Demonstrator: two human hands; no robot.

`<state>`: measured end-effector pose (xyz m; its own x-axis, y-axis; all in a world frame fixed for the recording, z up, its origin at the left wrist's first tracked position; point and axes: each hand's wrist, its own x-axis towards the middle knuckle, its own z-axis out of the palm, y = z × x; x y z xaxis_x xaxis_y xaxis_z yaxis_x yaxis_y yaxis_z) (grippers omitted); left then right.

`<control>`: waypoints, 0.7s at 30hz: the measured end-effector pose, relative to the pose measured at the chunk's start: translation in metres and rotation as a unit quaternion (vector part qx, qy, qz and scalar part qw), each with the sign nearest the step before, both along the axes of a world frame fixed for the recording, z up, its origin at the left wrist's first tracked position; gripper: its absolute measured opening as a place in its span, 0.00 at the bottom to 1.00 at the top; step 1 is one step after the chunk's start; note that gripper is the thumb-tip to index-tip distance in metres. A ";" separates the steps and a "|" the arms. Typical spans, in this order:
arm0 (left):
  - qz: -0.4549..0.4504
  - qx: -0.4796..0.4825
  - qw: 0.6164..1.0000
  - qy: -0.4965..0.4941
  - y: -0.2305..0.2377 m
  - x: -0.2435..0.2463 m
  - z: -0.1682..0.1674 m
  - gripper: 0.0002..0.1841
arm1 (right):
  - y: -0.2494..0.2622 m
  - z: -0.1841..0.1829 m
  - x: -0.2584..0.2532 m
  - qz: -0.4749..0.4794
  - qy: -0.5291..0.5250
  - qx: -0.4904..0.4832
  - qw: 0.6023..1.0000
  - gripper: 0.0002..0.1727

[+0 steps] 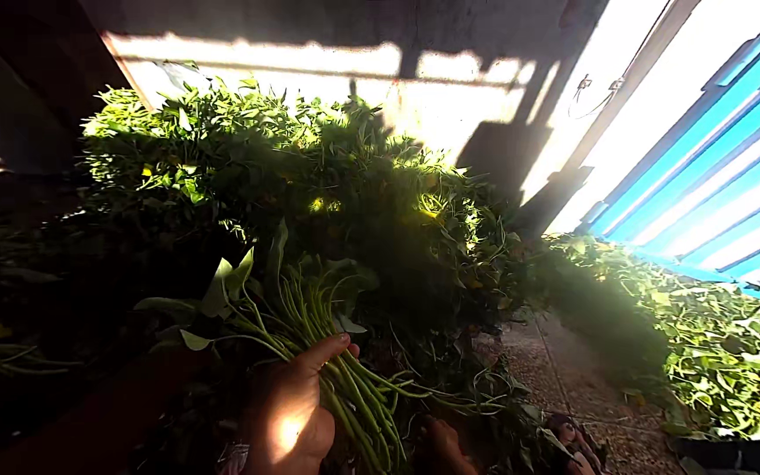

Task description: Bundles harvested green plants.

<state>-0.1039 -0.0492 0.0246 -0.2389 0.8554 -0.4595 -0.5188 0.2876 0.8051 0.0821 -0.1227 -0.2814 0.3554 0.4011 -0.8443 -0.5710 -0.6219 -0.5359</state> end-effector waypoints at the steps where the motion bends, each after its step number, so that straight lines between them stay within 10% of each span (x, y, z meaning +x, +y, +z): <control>1: -0.008 -0.004 1.000 -0.006 -0.001 0.001 0.001 0.14 | 0.009 0.001 -0.001 0.007 -0.008 0.006 1.000 0.14; 13: -0.048 0.072 0.996 0.007 -0.008 -0.016 -0.009 0.13 | 0.075 -0.040 0.000 0.124 -0.190 -0.123 0.966 0.32; 21: -0.030 0.048 0.998 0.031 -0.007 -0.008 -0.003 0.14 | -0.020 0.056 0.006 0.026 -0.089 0.159 0.983 0.17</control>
